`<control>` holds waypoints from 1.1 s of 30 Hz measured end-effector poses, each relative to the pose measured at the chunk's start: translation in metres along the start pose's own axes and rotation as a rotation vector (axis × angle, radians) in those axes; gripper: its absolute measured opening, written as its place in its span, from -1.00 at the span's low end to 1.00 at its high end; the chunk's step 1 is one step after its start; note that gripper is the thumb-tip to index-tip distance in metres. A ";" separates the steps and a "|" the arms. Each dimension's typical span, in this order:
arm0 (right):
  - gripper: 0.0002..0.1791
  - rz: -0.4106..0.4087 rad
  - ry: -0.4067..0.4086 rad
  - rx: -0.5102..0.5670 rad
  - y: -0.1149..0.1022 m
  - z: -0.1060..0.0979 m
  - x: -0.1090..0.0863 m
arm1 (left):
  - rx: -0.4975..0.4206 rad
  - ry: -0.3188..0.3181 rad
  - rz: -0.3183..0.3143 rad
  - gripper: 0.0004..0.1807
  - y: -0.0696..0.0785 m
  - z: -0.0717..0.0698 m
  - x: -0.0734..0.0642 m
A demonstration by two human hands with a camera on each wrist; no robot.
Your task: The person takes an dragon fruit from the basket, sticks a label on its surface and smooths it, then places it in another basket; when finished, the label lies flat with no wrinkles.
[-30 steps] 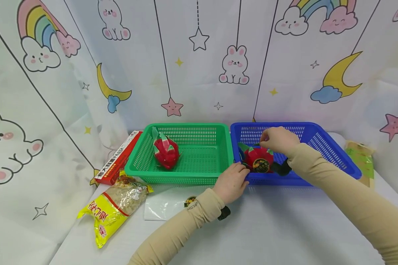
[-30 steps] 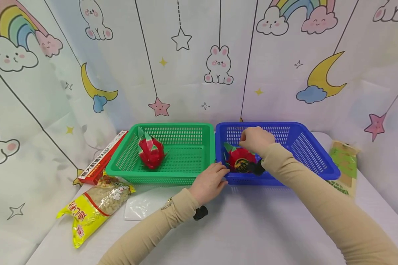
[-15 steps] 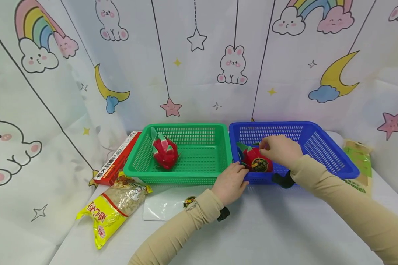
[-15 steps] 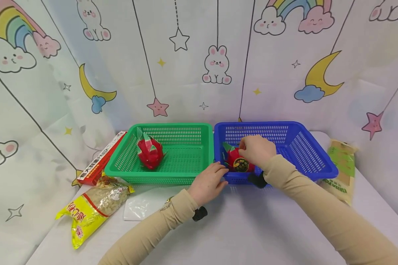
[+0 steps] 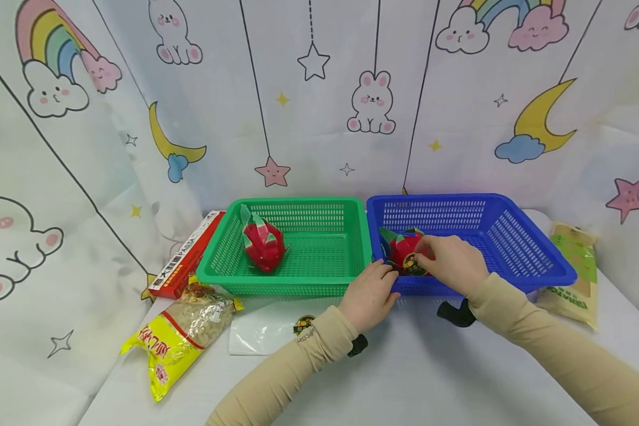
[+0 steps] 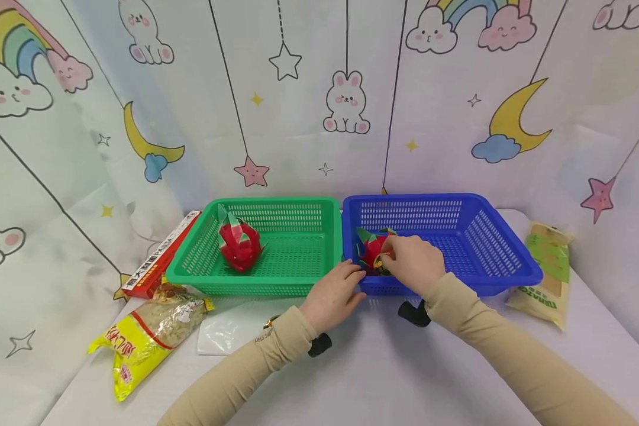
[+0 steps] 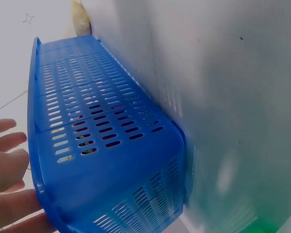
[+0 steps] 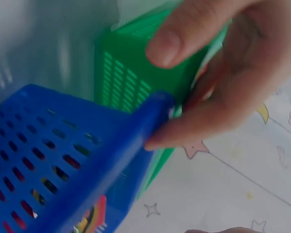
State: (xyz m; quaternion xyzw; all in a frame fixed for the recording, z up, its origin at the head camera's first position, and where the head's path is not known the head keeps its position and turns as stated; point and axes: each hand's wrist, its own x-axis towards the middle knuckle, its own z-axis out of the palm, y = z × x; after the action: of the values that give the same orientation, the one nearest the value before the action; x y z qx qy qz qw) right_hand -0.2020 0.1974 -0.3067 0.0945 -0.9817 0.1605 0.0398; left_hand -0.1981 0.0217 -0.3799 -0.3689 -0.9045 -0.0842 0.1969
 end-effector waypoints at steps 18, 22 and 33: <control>-0.88 -0.134 0.250 0.035 -0.001 0.033 -0.026 | 0.035 0.167 0.016 -0.82 -0.002 -0.013 -0.014; -0.92 -0.166 0.264 0.070 0.000 0.037 -0.032 | 0.014 0.167 -0.021 -0.82 -0.008 -0.016 -0.021; -0.82 -0.547 0.351 0.052 0.004 0.067 -0.031 | -0.048 0.199 -0.137 -0.80 -0.028 -0.024 -0.029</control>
State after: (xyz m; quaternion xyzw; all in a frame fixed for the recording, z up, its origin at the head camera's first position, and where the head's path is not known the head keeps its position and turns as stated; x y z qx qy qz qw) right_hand -0.1762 0.1851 -0.3748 0.3265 -0.8937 0.1828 0.2475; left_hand -0.1917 -0.0233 -0.3704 -0.3006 -0.9013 -0.1554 0.2703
